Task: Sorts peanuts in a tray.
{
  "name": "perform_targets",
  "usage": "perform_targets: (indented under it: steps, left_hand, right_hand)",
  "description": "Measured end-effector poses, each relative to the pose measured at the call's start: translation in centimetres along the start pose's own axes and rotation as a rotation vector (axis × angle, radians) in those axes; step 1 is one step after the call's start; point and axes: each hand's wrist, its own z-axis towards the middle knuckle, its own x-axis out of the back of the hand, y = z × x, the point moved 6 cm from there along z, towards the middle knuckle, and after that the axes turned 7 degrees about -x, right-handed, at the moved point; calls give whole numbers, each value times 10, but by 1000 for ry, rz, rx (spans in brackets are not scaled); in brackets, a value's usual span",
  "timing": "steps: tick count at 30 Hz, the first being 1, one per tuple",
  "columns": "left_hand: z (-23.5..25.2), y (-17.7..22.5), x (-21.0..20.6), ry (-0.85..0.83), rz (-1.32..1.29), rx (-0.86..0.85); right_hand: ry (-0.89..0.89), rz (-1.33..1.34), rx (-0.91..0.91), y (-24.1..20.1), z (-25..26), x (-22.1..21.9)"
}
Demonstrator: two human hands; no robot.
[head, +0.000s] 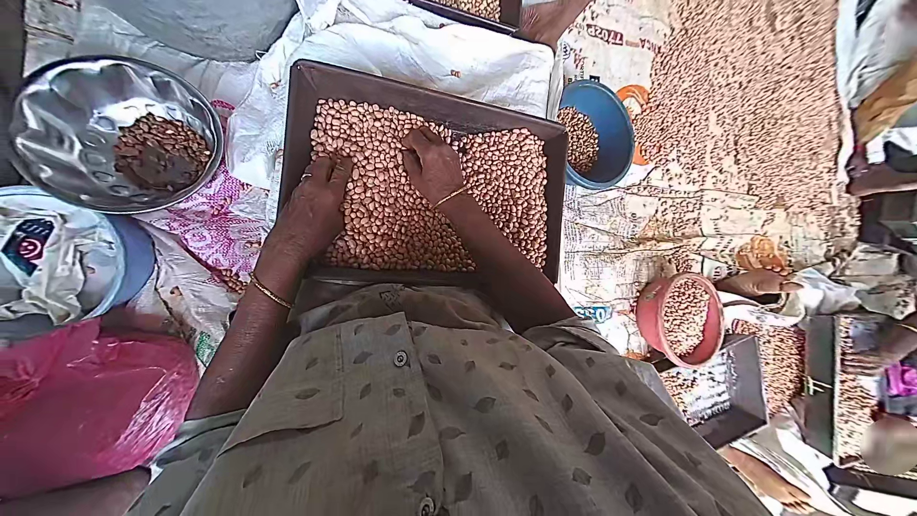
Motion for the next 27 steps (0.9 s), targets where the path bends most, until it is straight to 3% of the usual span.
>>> perform_targets:
  steps: [3, 5, 7, 12, 19, 24, 27]
  left_hand:
    - [0, 0, 1, -1, -10, -6]
    - [-1, -1, 0, 2, -17, -10]
    - [0, -1, 0, 3, -16, -20]
    - [-1, -1, 0, 0, -36, -33]
    - [-1, 0, 1, 25, -26, -52]
    - [-1, 1, 2, 13, -38, -36]
    - [-1, 0, 1, 1, -36, -26]
  right_hand:
    - [75, 489, -134, 15, 5, 23]
    - [-37, 999, -282, 17, 1, 34]
    - [-203, 1236, -335, 11, -11, 38]
    - [-556, 1011, -278, -21, -48, 27]
    - [-573, 1340, -511, -17, -68, 12]
    - [-553, 1308, -479, -14, -68, 17]
    - [-608, 1182, -354, -14, -73, 19]
